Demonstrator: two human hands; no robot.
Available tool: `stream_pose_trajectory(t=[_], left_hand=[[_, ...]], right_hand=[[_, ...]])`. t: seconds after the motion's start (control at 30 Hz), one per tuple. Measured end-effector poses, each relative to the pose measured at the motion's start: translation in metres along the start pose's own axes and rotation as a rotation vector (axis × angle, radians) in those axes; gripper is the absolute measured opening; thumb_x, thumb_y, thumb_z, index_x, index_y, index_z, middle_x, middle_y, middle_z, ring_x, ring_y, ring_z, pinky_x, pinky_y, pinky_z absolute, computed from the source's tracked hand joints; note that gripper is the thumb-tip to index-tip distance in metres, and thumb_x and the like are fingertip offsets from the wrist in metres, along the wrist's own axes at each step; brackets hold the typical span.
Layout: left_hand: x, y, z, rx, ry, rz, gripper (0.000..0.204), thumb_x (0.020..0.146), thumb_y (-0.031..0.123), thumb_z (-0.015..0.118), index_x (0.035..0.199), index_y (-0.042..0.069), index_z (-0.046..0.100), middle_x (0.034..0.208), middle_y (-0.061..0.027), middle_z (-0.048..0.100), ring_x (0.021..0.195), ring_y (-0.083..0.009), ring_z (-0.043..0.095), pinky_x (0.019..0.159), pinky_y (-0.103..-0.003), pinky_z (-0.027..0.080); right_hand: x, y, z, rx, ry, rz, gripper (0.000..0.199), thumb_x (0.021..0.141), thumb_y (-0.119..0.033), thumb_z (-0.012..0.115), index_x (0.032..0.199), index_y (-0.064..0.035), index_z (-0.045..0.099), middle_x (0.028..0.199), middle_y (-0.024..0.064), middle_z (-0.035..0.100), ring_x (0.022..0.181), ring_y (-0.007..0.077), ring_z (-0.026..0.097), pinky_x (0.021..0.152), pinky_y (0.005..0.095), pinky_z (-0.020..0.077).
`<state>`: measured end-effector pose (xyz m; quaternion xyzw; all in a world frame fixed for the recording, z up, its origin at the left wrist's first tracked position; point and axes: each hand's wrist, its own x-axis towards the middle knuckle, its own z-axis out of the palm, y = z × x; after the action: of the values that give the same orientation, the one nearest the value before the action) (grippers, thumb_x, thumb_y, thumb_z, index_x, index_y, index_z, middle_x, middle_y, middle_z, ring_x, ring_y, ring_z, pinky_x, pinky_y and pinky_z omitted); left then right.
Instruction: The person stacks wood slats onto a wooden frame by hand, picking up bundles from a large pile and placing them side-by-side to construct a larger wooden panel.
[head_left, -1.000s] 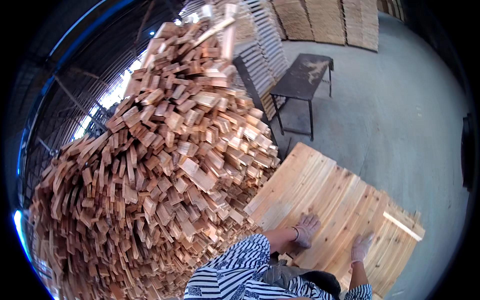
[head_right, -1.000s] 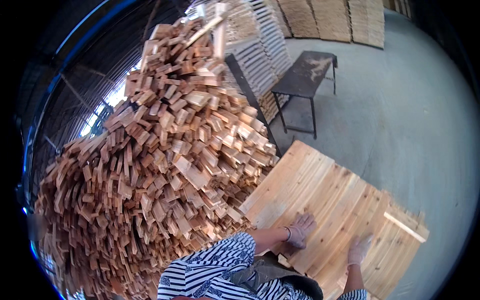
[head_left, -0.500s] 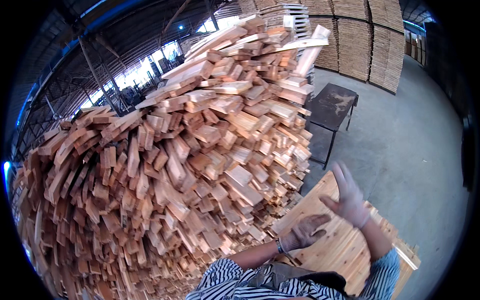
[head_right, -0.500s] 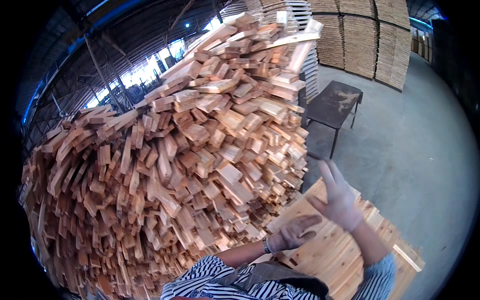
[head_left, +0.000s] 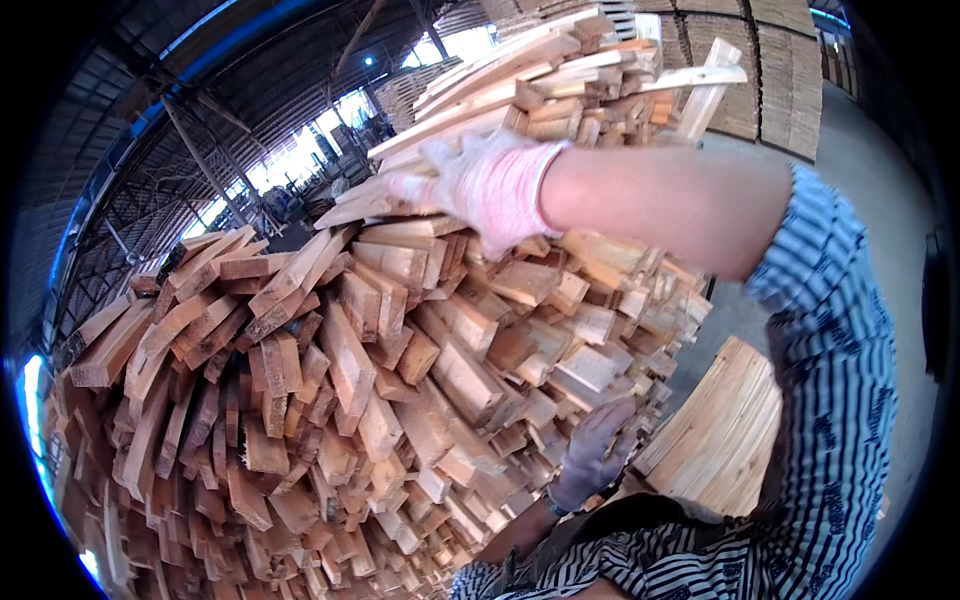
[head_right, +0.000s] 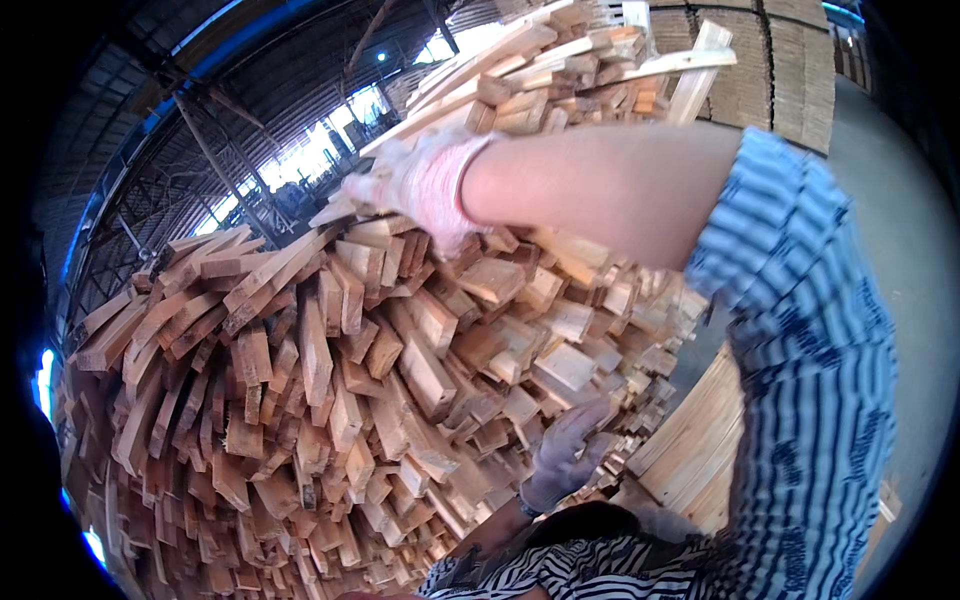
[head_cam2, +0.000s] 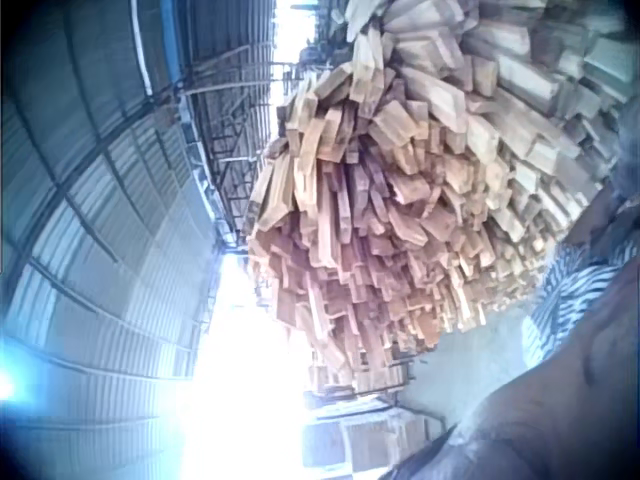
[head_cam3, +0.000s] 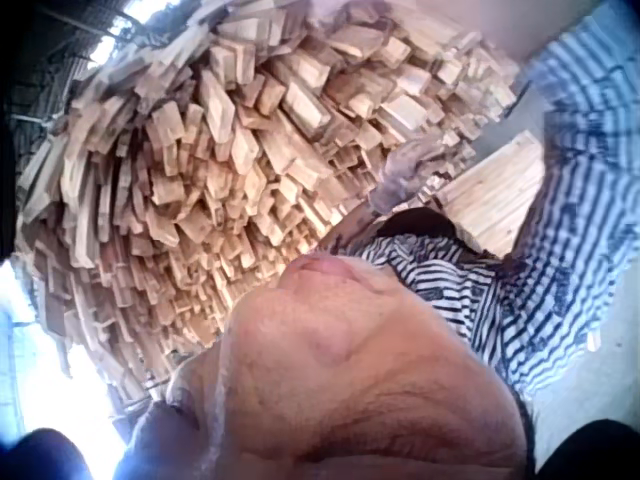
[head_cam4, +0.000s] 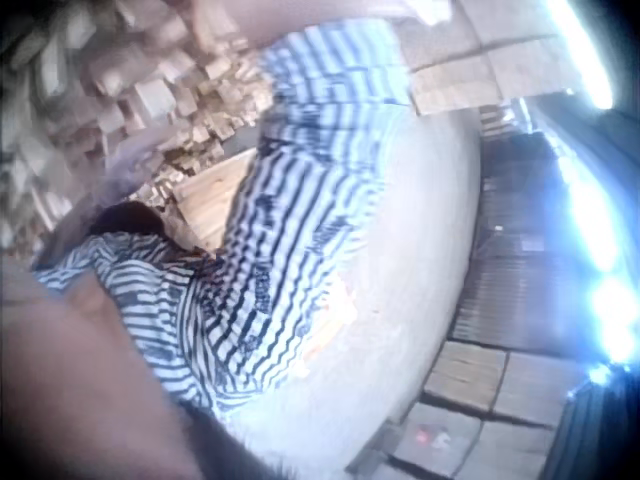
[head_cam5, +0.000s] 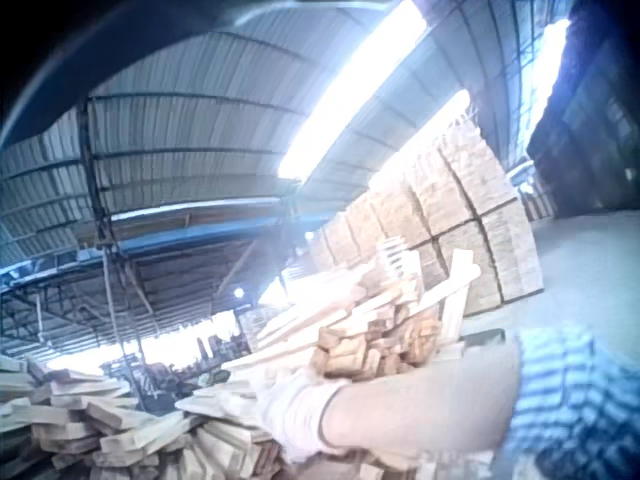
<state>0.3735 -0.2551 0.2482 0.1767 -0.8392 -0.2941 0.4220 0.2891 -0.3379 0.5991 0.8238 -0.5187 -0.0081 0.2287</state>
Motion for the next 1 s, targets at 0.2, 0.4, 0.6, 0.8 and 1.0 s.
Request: stream_pose_trajectory(t=[0.2, 0.4, 0.6, 0.8, 1.0], left_hand=[[-0.017, 0.000, -0.010, 0.078, 0.167, 0.064, 0.043, 0.086, 0.005, 0.071, 0.128, 0.001, 0.063, 0.125, -0.0195, 0.067, 0.113, -0.0351, 0.066, 0.097, -0.041, 0.053], [-0.024, -0.001, -0.001, -0.134, 0.082, -0.039, 0.041, 0.089, 0.004, 0.068, 0.129, -0.001, 0.063, 0.127, -0.0211, 0.066, 0.119, -0.0321, 0.064, 0.103, -0.038, 0.050], [-0.031, -0.016, 0.006, -0.172, 0.030, -0.081, 0.042, 0.092, 0.006, 0.067, 0.133, 0.000, 0.061, 0.130, -0.0202, 0.064, 0.122, -0.0288, 0.062, 0.105, -0.036, 0.048], [-0.033, -0.020, 0.012, -0.136, 0.064, -0.017, 0.041, 0.091, 0.007, 0.067, 0.131, 0.002, 0.061, 0.126, -0.0216, 0.065, 0.116, -0.0366, 0.064, 0.101, -0.042, 0.051], [-0.026, -0.007, 0.007, -0.269, 0.102, -0.125, 0.041, 0.093, 0.011, 0.069, 0.133, 0.005, 0.062, 0.130, -0.0172, 0.065, 0.122, -0.0287, 0.062, 0.104, -0.039, 0.049]], right_hand=[[0.034, -0.001, 0.001, 0.135, -0.115, 0.059, 0.116, 0.072, -0.025, 0.086, 0.164, -0.0177, 0.016, 0.140, 0.0253, 0.054, 0.110, 0.0350, 0.067, 0.085, 0.0438, 0.0588], [0.034, -0.009, 0.005, -0.031, -0.012, 0.002, 0.103, 0.078, -0.028, 0.081, 0.162, -0.0227, 0.023, 0.139, 0.0207, 0.057, 0.123, 0.0364, 0.061, 0.097, 0.0493, 0.0543], [0.044, 0.007, 0.020, -0.023, 0.184, -0.153, 0.097, 0.081, -0.026, 0.075, 0.162, -0.0280, 0.023, 0.146, 0.0194, 0.050, 0.122, 0.0390, 0.061, 0.095, 0.0465, 0.0558], [0.063, 0.013, 0.032, 0.021, 0.123, -0.196, 0.089, 0.079, -0.025, 0.074, 0.158, -0.0325, 0.033, 0.140, 0.0215, 0.052, 0.113, 0.0420, 0.064, 0.089, 0.0514, 0.0564], [0.006, 0.007, 0.005, 0.013, 0.063, -0.138, 0.087, 0.084, -0.015, 0.068, 0.160, -0.0335, 0.029, 0.146, 0.0201, 0.047, 0.089, 0.0292, 0.068, 0.065, 0.0358, 0.0593]])
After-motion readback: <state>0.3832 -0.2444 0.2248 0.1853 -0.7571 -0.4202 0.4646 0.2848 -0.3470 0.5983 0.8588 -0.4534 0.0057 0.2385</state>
